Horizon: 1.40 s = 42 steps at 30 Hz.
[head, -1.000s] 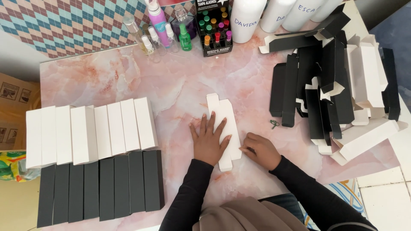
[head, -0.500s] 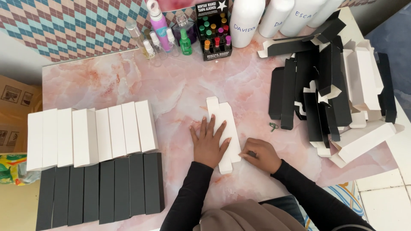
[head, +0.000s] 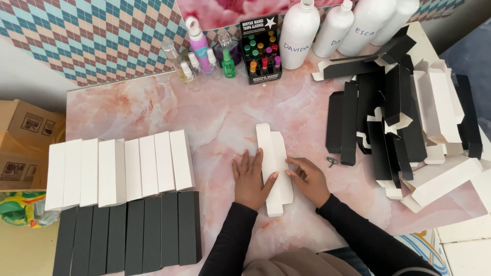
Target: Assembling white and black perfume boxes from flat-packed cardboard on a workspace.
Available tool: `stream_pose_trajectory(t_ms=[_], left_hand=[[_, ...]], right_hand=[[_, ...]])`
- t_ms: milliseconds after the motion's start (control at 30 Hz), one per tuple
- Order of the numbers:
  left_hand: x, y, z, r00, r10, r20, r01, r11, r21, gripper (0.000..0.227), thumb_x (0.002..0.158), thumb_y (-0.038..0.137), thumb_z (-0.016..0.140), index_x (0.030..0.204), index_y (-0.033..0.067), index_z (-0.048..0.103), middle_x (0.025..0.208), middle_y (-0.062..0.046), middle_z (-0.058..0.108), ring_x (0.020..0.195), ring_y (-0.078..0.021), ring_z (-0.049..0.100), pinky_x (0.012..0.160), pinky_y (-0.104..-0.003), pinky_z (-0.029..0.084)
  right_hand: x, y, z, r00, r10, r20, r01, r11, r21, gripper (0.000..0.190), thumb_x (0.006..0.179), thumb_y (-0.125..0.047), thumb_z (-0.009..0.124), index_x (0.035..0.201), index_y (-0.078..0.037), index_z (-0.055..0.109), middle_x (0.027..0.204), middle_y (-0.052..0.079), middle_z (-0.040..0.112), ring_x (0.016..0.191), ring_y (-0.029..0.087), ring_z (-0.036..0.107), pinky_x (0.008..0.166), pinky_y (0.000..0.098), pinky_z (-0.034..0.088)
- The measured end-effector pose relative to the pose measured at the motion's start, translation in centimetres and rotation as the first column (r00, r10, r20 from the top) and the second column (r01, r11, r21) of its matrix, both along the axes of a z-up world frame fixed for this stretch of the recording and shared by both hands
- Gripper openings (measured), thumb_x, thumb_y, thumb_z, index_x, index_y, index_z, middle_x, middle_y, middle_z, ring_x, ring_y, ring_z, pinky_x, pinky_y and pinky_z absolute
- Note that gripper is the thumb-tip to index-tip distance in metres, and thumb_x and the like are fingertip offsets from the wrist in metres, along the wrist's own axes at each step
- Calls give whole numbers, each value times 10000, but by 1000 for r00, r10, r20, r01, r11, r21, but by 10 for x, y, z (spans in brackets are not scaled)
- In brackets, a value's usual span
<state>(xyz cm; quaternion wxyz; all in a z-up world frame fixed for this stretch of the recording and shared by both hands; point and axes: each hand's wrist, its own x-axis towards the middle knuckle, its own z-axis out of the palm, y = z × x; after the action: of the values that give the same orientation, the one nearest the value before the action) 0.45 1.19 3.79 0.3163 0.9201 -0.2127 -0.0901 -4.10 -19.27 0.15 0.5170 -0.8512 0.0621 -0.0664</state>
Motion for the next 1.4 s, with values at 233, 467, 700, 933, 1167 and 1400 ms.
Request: stream_pose_trajectory(t_ms=[233, 467, 700, 933, 1167, 1400], left_hand=[[1, 3, -9, 1000, -2, 14, 3, 998, -65, 669, 1079, 447, 368, 1624, 93, 210, 1427, -143, 602, 1522, -343, 252, 1188, -658, -82], [0, 6, -22, 996, 37, 77, -16, 965, -261, 524, 1080, 280, 432, 1581, 140, 372, 1453, -80, 603, 1515, -306, 286, 1202, -613, -53], [2, 7, -23, 996, 31, 80, -17, 986, -167, 514, 1070, 332, 477, 1559, 182, 424, 1584, -84, 453, 1531, -363, 210, 1208, -623, -8], [2, -2, -10, 1000, -6, 30, 5, 1000, 24, 519, 1075, 448, 417, 1541, 222, 449, 1609, -87, 403, 1544, -385, 148, 1196, -657, -53], [0, -6, -11, 998, -12, 65, 1, 988, 158, 516, 1068, 470, 409, 1522, 232, 460, 1627, -64, 357, 1533, -402, 159, 1190, -691, -5], [0, -8, -18, 994, -9, 104, -9, 984, 178, 574, 1069, 487, 408, 1548, 172, 409, 1618, -94, 351, 1523, -414, 177, 1186, -708, 20]], right_hand=[[7, 11, 6, 998, -49, 46, 48, 999, 15, 438, 929, -193, 766, 1341, -84, 663, 1302, 113, 705, 831, 192, 682, 640, 308, 534], [9, 22, 12, 993, -34, -109, 50, 987, 151, 662, 783, -232, 899, 1381, -92, 649, 1326, 118, 697, 997, 226, 690, 786, 320, 588], [9, 31, 15, 992, 16, -128, 23, 954, 300, 710, 846, -161, 830, 1472, -19, 525, 1232, 192, 704, 1046, 259, 697, 828, 358, 605], [13, 6, -6, 994, 39, -102, -25, 990, 137, 693, 808, -107, 860, 1432, -9, 576, 1145, 175, 708, 998, 241, 662, 780, 349, 600], [27, 2, -4, 989, 112, 101, -67, 926, -370, 385, 848, -267, 835, 1192, -123, 737, 916, 40, 627, 942, 232, 603, 844, 341, 519], [82, 0, -23, 972, 152, 177, -73, 918, -389, 226, 861, -274, 823, 1021, -151, 722, 817, 29, 587, 877, 262, 593, 814, 369, 487]])
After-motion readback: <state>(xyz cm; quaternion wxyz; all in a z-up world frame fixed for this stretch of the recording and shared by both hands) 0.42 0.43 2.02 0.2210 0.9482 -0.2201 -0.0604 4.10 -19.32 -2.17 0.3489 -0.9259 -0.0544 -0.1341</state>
